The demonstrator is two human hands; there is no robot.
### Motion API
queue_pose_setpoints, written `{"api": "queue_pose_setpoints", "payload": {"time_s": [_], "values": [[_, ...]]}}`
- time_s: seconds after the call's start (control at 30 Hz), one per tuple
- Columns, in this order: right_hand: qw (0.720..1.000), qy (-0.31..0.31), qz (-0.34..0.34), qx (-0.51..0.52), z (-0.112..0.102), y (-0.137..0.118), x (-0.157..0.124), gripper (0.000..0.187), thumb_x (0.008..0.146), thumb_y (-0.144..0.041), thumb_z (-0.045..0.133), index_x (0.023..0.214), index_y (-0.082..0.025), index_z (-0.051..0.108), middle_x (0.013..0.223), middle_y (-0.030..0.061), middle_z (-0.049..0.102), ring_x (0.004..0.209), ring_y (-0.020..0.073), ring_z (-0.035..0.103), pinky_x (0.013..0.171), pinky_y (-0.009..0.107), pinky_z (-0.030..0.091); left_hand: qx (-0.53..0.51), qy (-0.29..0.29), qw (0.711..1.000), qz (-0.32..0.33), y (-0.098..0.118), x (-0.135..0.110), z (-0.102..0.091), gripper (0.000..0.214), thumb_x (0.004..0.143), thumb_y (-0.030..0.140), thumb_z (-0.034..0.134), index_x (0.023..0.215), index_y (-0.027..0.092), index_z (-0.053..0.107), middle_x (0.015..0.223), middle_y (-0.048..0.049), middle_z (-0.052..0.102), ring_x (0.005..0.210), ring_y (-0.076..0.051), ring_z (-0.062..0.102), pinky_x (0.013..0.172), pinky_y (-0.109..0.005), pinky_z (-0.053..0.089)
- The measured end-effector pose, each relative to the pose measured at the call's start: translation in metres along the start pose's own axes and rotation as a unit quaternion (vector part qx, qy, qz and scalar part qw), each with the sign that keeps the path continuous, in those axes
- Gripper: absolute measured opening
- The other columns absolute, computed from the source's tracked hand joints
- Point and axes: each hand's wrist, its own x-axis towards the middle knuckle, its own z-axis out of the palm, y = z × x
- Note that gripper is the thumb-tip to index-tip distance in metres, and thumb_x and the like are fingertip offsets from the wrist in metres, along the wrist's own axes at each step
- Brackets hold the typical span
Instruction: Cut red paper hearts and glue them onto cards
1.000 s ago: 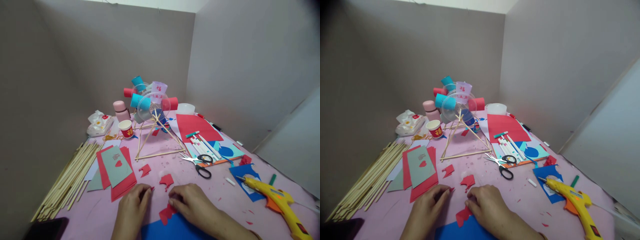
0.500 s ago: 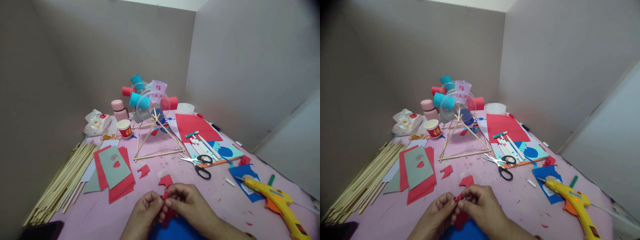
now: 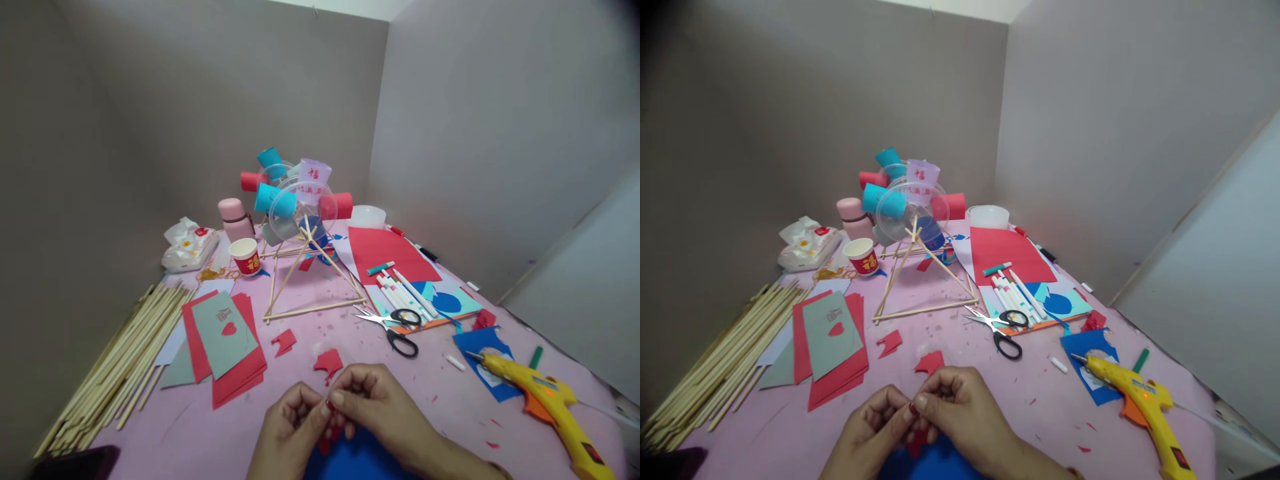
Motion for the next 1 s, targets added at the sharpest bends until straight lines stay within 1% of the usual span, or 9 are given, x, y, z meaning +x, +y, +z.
{"api": "queue_pose_setpoints", "payload": {"time_s": [0.13,0.33,0.47,0.57,0.67,0.77,0.9,1.0], "values": [[1.0,-0.003,0.013,0.024,0.001,-0.001,-0.001,0.035,0.07,-0.045,0.071,0.07,-0.011,0.062,0.056,0.0017,0.062,0.049,0.011,0.057,0.049,0.022,0.041,-0.018,-0.008,1.0,-0.009,0.0,0.001,0.001,0.029,0.073,0.041,0.068,0.062,0.017,0.058,0.058,-0.001,0.065,0.055,-0.013,0.055,0.055,-0.024,0.041],[0.999,-0.009,-0.004,0.046,0.003,-0.001,-0.001,0.032,0.07,-0.042,0.072,0.078,-0.012,0.065,0.06,0.0019,0.065,0.05,0.0101,0.058,0.049,0.021,0.042,-0.154,0.021,0.986,-0.066,-0.001,0.002,0.004,0.032,0.069,0.042,0.072,0.057,0.018,0.054,0.052,0.0036,0.057,0.051,-0.011,0.053,0.052,-0.021,0.039],[0.998,-0.002,0.007,0.058,0.003,-0.002,0.0,0.031,0.066,-0.039,0.076,0.077,-0.012,0.065,0.06,0.0016,0.067,0.049,0.0093,0.058,0.049,0.02,0.043,-0.18,0.021,0.98,-0.083,-0.001,0.001,0.005,0.034,0.067,0.042,0.074,0.055,0.016,0.056,0.051,0.0025,0.058,0.053,-0.01,0.054,0.052,-0.019,0.039],[0.998,-0.003,0.017,0.066,0.003,-0.002,0.0,0.031,0.063,-0.037,0.078,0.075,-0.012,0.065,0.059,0.0011,0.067,0.047,0.0081,0.057,0.048,0.019,0.042,-0.204,0.018,0.972,-0.119,0.004,-0.001,0.008,0.035,0.063,0.044,0.077,0.056,0.015,0.059,0.051,0.0011,0.06,0.052,-0.01,0.055,0.052,-0.018,0.04],[0.997,-0.002,0.029,0.069,0.003,0.0,0.0,0.033,0.061,-0.036,0.08,0.074,-0.01,0.064,0.057,0.0015,0.066,0.047,0.0082,0.056,0.048,0.019,0.042,-0.249,0.028,0.954,-0.165,0.011,-0.004,0.012,0.031,0.055,0.038,0.083,0.057,0.013,0.064,0.051,0.0011,0.063,0.049,-0.006,0.054,0.052,-0.015,0.042],[0.996,0.001,0.041,0.074,0.002,0.002,0.0,0.034,0.062,-0.038,0.08,0.074,-0.01,0.064,0.056,0.0022,0.066,0.046,0.0083,0.056,0.047,0.019,0.042,-0.287,0.036,0.938,-0.193,0.016,-0.006,0.014,0.026,0.053,0.029,0.086,0.063,0.012,0.069,0.055,0.0002,0.066,0.047,-0.004,0.054,0.052,-0.012,0.044],[0.996,-0.008,0.034,0.083,0.001,0.004,0.0,0.034,0.065,-0.04,0.077,0.079,-0.011,0.065,0.055,0.0018,0.066,0.045,0.0081,0.055,0.046,0.019,0.04,-0.306,0.041,0.928,-0.209,0.018,-0.007,0.014,0.024,0.054,0.024,0.086,0.068,0.01,0.071,0.061,-0.0021,0.069,0.05,-0.005,0.058,0.052,-0.012,0.045],[0.996,-0.017,0.028,0.078,0.0,0.003,0.001,0.032,0.068,-0.041,0.074,0.077,-0.011,0.067,0.055,0.0016,0.065,0.043,0.0073,0.054,0.045,0.018,0.038,-0.314,0.038,0.926,-0.207,0.017,-0.007,0.013,0.023,0.053,0.021,0.086,0.069,0.012,0.072,0.064,-0.0016,0.07,0.05,-0.005,0.058,0.052,-0.012,0.045]]}}
